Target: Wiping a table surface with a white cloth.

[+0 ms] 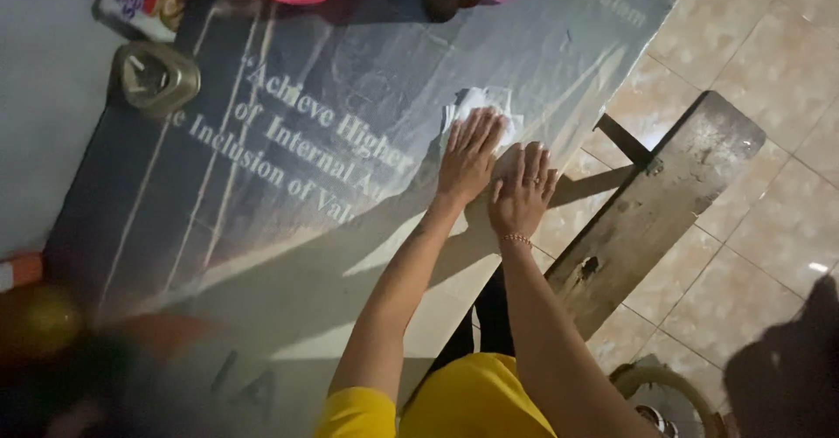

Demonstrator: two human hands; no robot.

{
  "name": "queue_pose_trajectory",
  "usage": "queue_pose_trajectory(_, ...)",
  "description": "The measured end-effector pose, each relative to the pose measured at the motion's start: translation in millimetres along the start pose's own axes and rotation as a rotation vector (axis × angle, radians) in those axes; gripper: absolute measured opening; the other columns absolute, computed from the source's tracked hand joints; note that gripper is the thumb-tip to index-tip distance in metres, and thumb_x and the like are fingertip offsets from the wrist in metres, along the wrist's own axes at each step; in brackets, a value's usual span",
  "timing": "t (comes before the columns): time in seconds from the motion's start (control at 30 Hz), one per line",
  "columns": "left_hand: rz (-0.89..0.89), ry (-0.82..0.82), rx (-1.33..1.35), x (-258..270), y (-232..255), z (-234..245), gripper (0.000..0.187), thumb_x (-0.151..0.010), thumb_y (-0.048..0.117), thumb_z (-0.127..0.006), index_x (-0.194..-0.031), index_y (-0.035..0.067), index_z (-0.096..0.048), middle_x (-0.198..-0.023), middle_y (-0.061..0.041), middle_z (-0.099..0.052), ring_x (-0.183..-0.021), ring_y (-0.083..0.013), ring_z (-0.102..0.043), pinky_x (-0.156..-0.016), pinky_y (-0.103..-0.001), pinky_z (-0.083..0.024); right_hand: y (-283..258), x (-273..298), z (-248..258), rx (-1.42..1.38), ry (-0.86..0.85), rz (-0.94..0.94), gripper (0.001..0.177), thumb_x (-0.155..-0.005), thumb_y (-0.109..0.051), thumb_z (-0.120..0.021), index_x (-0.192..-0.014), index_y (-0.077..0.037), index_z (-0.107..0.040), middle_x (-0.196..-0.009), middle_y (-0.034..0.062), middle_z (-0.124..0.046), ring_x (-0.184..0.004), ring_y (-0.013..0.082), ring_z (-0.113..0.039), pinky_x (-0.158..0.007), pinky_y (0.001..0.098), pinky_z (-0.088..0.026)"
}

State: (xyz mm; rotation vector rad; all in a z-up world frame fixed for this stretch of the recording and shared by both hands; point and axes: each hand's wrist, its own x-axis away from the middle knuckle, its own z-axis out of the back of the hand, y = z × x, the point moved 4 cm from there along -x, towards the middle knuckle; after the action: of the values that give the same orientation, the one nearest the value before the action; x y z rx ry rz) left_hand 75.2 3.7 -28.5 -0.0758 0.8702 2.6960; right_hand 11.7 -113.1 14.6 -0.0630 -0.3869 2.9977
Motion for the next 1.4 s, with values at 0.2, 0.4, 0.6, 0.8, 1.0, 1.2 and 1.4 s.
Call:
queue_pose_trajectory(0.2,0.086,0.251,-0.028,-46,-27,8,0.077,-0.102,0.011,-0.062,-0.167,0.014,-0.021,-0.174,-0.012,-0.015,-0.162,-0.0345,-0.016,-0.132,-0.055,-0.010,0,-1,2,0.022,0.009,0.005,0.074,-0.098,-0.029,-0.054,-0.165,-0.012,-0.030,-0.173,0.0172,-0.023,-0.161,0.0341,-0.018,-0.131,0.0520,-0.007)
queue_pose_trajectory(0.4,0.129,0.084,-0.120,-88,-20,-3,0.077,-0.097,0.021,-0.062,-0.163,0.014,-0.022,-0.171,-0.012,-0.018,-0.158,-0.0320,-0.017,-0.129,-0.058,-0.010,0,-3,1,0.023,0.043,0.019,0.072,-0.097,-0.032,-0.056,-0.163,-0.012,-0.033,-0.171,0.0182,-0.023,-0.159,0.0338,-0.018,-0.129,0.0528,-0.009)
queue_pose_trajectory(0.6,-0.316,-0.209,-0.108,-97,10,-5,0.065,-0.102,0.025,-0.055,-0.163,0.020,-0.031,-0.171,0.001,-0.026,-0.159,-0.0223,-0.022,-0.131,-0.052,-0.012,-8,-6,14,0.005,-0.027,-0.021,0.075,-0.093,-0.031,-0.058,-0.162,-0.015,-0.035,-0.171,0.0140,-0.025,-0.158,0.0328,-0.019,-0.129,0.0535,-0.010)
queue_pose_trajectory(0.8,-0.208,0.052,-0.112,-126,11,-14,0.065,-0.105,0.018,-0.055,-0.166,0.016,-0.031,-0.172,-0.002,-0.027,-0.161,-0.0230,-0.023,-0.134,-0.051,-0.015,-2,-7,8,-0.021,-0.004,-0.019,0.076,-0.092,-0.029,-0.057,-0.163,-0.014,-0.033,-0.172,0.0120,-0.024,-0.160,0.0319,-0.020,-0.131,0.0524,-0.010)
queue_pose_trajectory(1.0,-0.161,-0.071,-0.173,-155,35,-62,0.067,-0.102,0.016,-0.057,-0.164,0.015,-0.032,-0.171,-0.006,-0.026,-0.157,-0.0272,-0.024,-0.128,-0.053,-0.014,-1,-7,3,0.030,-0.054,-0.037,0.077,-0.093,-0.033,-0.056,-0.164,-0.015,-0.032,-0.173,0.0117,-0.023,-0.160,0.0292,-0.019,-0.130,0.0510,-0.010)
queue_pose_trajectory(1.2,-0.431,-0.300,-0.036,-142,74,-44,0.070,-0.098,0.019,-0.059,-0.162,0.019,-0.031,-0.171,0.000,-0.027,-0.158,-0.0222,-0.025,-0.131,-0.050,-0.015,3,-3,-1,-0.012,-0.023,-0.042,0.074,-0.096,-0.036,-0.053,-0.163,-0.013,-0.030,-0.172,0.0123,-0.020,-0.160,0.0296,-0.016,-0.130,0.0511,-0.008)
queue_pose_trajectory(1.4,-0.369,-0.069,-0.161,-151,28,-60,0.070,-0.102,0.020,-0.060,-0.166,0.020,-0.031,-0.173,0.002,-0.027,-0.160,-0.0180,-0.025,-0.133,-0.049,-0.018,2,-6,3,-0.016,-0.058,-0.049,0.077,-0.092,-0.034,-0.053,-0.163,-0.015,-0.031,-0.172,0.0124,-0.022,-0.159,0.0308,-0.018,-0.129,0.0516,-0.009)
